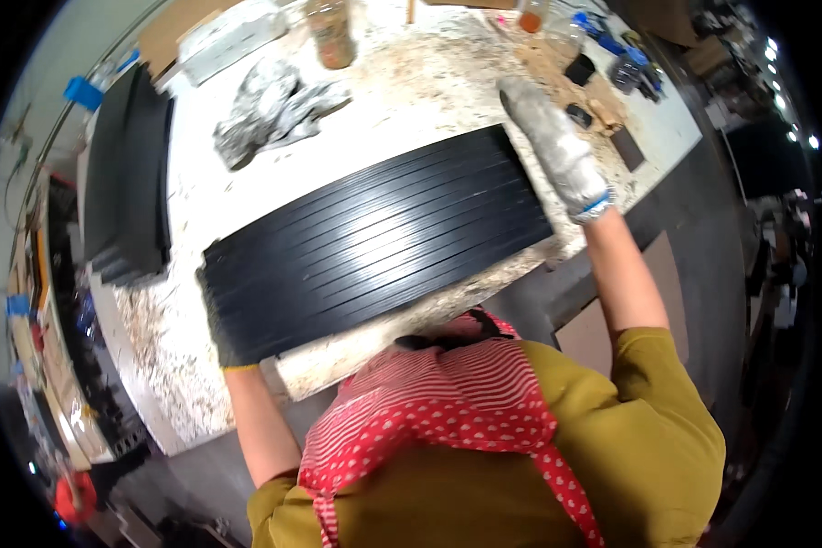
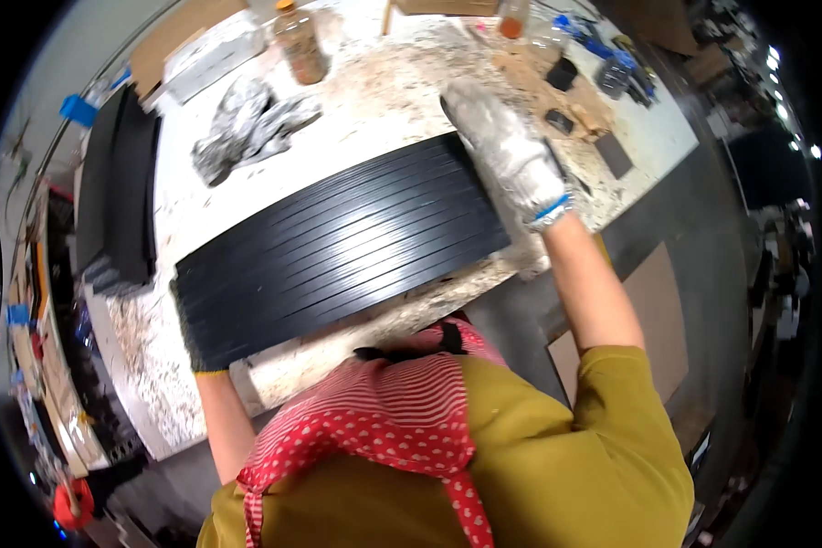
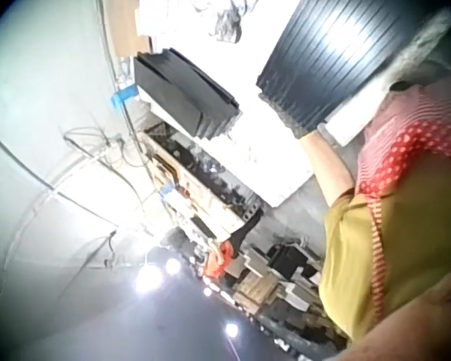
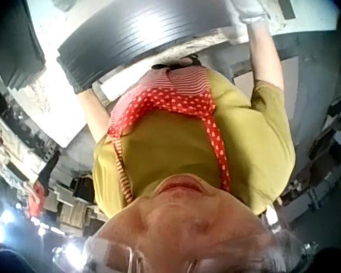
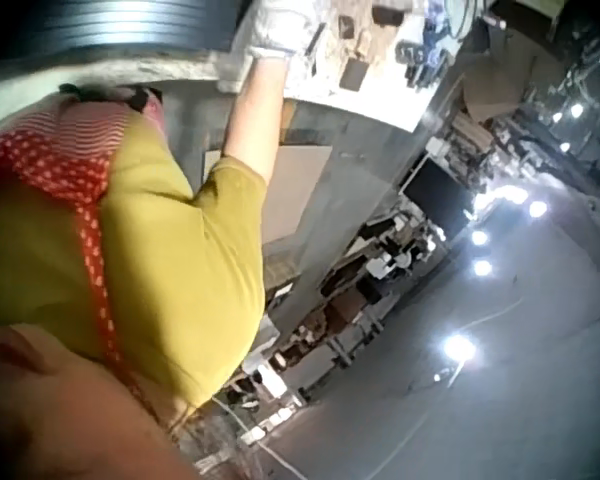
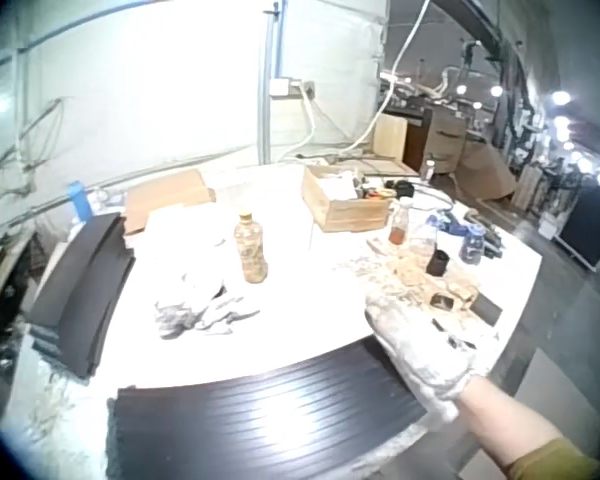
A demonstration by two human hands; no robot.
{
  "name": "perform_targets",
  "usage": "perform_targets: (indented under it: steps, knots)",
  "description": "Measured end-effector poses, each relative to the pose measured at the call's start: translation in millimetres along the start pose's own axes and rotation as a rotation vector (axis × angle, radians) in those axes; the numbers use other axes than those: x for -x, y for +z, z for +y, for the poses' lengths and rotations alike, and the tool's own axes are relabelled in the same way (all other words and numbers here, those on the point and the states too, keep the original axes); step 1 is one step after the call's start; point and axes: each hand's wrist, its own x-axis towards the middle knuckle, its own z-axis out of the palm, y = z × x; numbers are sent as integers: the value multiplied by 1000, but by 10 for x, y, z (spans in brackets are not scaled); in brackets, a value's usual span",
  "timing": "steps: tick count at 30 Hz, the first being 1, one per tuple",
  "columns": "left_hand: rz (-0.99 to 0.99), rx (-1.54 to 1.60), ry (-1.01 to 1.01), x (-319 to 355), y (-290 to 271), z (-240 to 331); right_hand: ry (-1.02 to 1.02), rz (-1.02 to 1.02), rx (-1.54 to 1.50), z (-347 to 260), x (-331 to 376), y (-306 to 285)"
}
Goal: Cleaning and applying finish to black wooden furniture panels using a rag and liquid.
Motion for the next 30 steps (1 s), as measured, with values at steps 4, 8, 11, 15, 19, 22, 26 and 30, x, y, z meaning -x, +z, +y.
perform_targets:
  steps: [4, 8, 11, 15, 19, 22, 26, 30]
  knots:
    - [-80, 98, -152, 45, 105, 31, -720, -183, 419, -1009, -490, 348]
    - [18, -359, 110, -220, -187, 150, -267, -423, 443, -1364, -290, 937]
    - [49, -1413, 862, -578, -651, 649, -282, -421, 378, -1409, -293, 1005]
    - [-42, -1459, 975, -1025, 365, 1397, -257, -413, 352, -1386, -301, 981]
    - [-183, -1658, 583, -1806, 931, 1248, -280, -373, 279, -1421, -308, 970]
    - [-332, -2584, 461, -2038, 1170, 844, -233, -418, 245, -1348, -316, 940]
    - [-229, -1888, 309, -2586, 758, 986, -228, -465, 222, -1328, -302, 1027]
    - [-423, -393, -25, -1908, 1182, 1424, -211, -505, 302, -1273, -274, 959]
